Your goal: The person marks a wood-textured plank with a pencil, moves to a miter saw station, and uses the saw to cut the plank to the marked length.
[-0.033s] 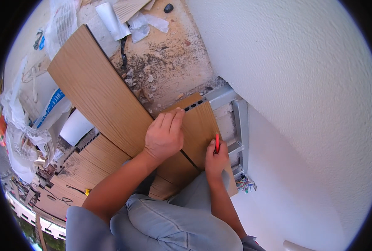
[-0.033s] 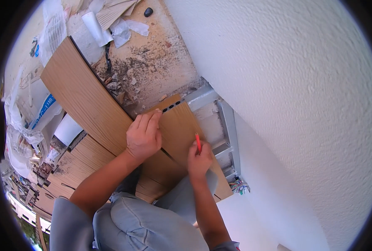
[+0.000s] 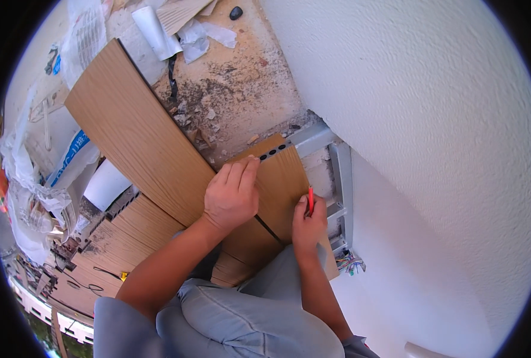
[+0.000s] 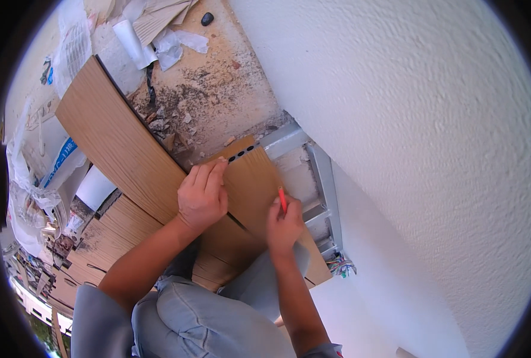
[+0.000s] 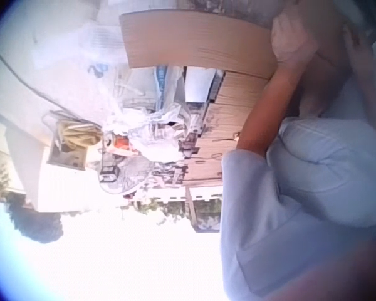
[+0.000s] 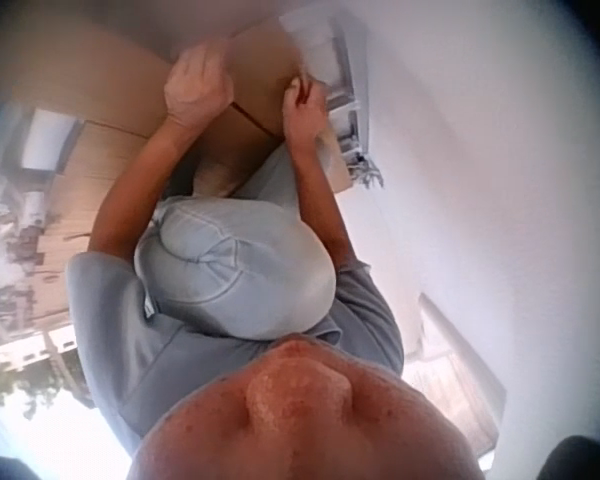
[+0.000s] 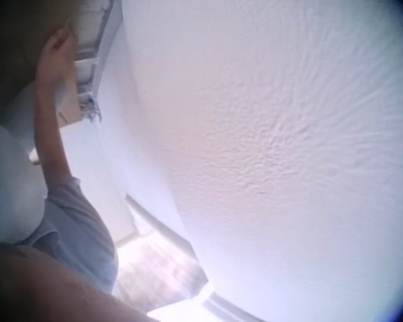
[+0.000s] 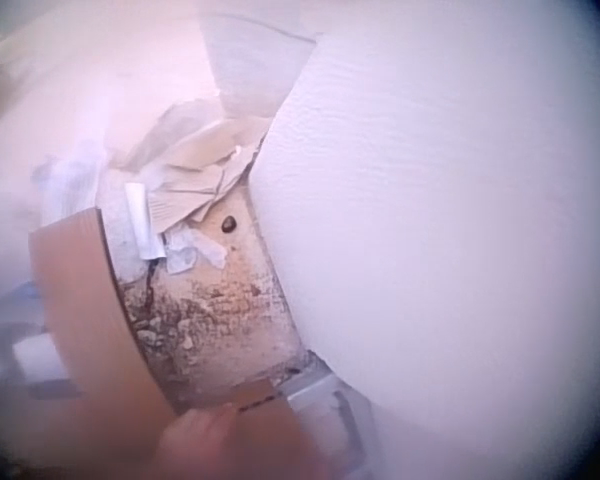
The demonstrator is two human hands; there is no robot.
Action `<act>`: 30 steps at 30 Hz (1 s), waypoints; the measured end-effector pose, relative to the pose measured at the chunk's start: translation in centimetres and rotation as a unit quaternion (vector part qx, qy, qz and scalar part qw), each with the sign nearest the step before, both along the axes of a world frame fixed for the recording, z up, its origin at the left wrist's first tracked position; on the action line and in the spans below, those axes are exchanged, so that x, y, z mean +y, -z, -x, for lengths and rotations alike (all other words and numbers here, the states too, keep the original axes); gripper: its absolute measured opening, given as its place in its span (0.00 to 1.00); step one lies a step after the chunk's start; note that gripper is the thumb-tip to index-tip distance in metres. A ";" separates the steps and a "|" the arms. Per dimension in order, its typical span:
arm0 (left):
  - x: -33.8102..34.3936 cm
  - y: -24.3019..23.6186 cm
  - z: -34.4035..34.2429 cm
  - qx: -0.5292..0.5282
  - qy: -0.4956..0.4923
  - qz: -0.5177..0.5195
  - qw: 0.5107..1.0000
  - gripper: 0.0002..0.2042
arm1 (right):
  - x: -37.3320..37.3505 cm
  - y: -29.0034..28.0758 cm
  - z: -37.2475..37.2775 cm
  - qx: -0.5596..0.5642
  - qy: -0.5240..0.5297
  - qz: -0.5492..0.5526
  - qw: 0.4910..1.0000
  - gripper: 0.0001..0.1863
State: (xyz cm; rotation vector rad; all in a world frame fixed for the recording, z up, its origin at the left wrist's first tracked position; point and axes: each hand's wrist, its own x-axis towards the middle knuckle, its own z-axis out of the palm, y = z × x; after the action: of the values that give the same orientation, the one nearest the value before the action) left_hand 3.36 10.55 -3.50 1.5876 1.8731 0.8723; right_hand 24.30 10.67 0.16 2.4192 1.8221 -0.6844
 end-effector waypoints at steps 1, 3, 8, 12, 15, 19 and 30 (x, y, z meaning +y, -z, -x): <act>-0.1 0.2 0.0 0.002 -0.002 0.000 1.000 0.24 | 1.9 0.2 0.7 0.028 -0.061 -0.067 0.995 0.08; -0.3 0.1 -0.1 -0.002 0.004 0.008 1.000 0.24 | 4.4 0.9 1.3 0.048 -0.118 -0.136 0.983 0.09; 0.6 -0.4 -0.4 -0.012 0.009 0.011 1.000 0.25 | 5.6 3.4 -0.1 0.037 -0.247 -0.141 0.958 0.10; 0.7 -0.3 0.3 0.005 0.026 0.026 0.999 0.25 | 5.2 3.9 -0.6 0.087 -0.241 -0.122 0.959 0.09; 0.3 -0.5 0.2 0.016 0.038 0.025 0.999 0.25 | 4.1 4.2 -2.0 0.077 -0.218 -0.106 0.967 0.09; 0.2 -0.1 -0.1 0.004 0.023 0.014 1.000 0.26 | 4.5 4.9 -2.1 0.109 -0.229 -0.140 0.957 0.09; 0.1 -0.2 -0.1 -0.012 -0.001 0.005 1.000 0.25 | 4.1 5.0 -1.8 0.062 -0.238 -0.161 0.956 0.08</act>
State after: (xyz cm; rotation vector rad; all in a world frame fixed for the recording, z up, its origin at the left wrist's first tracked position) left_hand 3.49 10.68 -3.30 1.5630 1.8605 0.8769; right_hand 26.09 14.76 -4.80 1.9853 2.6131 -0.5342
